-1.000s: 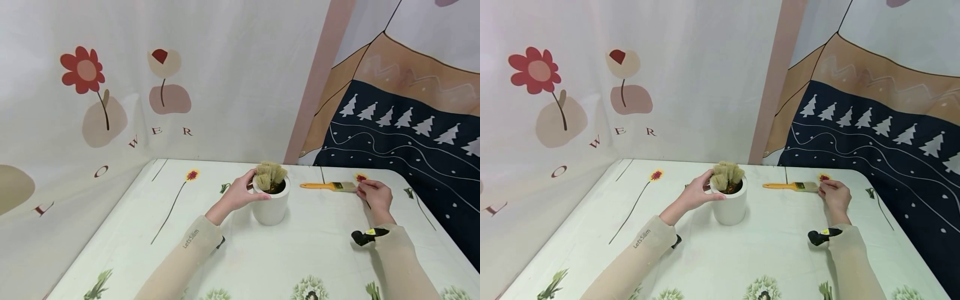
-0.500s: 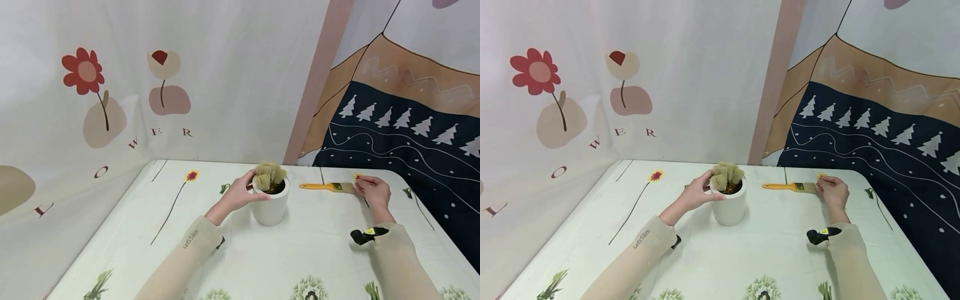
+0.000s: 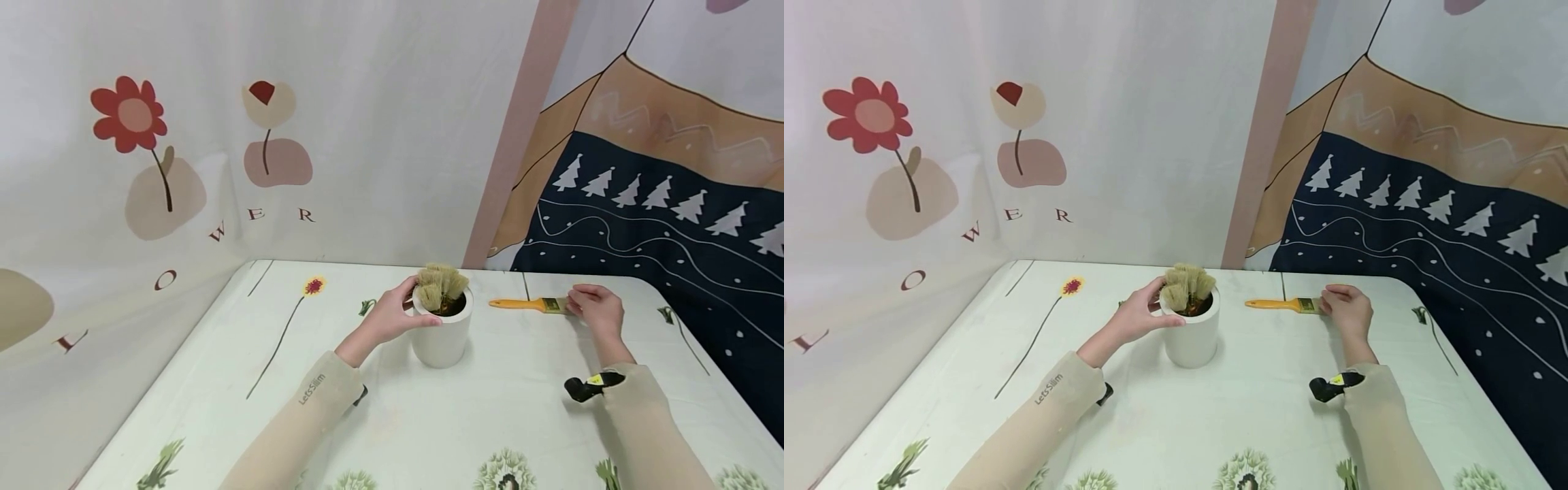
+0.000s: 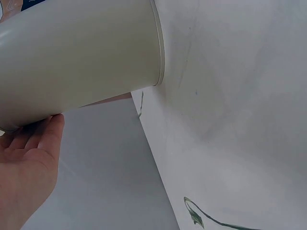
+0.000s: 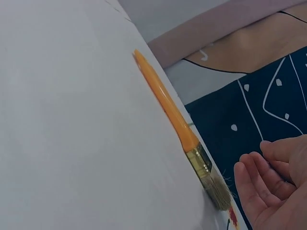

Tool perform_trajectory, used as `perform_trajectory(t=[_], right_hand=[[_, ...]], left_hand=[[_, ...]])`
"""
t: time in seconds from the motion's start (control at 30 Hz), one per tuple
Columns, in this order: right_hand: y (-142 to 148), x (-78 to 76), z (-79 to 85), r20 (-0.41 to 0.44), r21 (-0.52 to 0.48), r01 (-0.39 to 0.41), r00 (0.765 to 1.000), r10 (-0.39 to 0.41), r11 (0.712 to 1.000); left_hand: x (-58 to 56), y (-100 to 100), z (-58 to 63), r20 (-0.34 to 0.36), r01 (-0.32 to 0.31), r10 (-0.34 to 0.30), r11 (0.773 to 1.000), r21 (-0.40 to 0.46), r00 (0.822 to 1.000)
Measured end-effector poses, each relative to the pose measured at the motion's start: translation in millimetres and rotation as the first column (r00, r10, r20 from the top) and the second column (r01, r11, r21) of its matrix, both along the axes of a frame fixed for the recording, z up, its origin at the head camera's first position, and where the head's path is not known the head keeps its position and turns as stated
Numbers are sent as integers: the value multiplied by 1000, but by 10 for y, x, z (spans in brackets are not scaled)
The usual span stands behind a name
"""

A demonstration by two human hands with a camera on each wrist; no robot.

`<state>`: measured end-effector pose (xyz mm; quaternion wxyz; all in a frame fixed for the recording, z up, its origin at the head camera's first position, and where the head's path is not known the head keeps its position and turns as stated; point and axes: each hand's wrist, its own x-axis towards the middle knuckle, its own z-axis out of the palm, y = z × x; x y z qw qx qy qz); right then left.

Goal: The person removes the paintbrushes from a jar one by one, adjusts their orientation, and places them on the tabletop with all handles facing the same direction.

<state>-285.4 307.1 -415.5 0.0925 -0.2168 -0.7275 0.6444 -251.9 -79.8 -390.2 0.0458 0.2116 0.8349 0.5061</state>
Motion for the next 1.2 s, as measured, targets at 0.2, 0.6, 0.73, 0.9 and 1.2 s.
perform_trajectory(t=[0.2,0.6,0.73,0.9,1.2], right_hand=[[-87,1,-29,-11,22,-38,999,38,999],[-241,15,-98,21,165,-114,993,112,980],[-293,13,-127,24,167,-137,991,135,976],[-362,29,-139,26,168,-166,986,164,972],[-491,70,-125,-2,136,-221,975,223,966]], left_hand=[[5,0,2,1,5,-5,1000,6,1000],[12,-2,9,9,-2,2,1000,-4,1000],[12,-6,8,8,3,-3,1000,5,1000],[15,-8,13,9,3,-3,1000,7,1000],[19,-11,13,2,10,-10,1000,7,1000]])
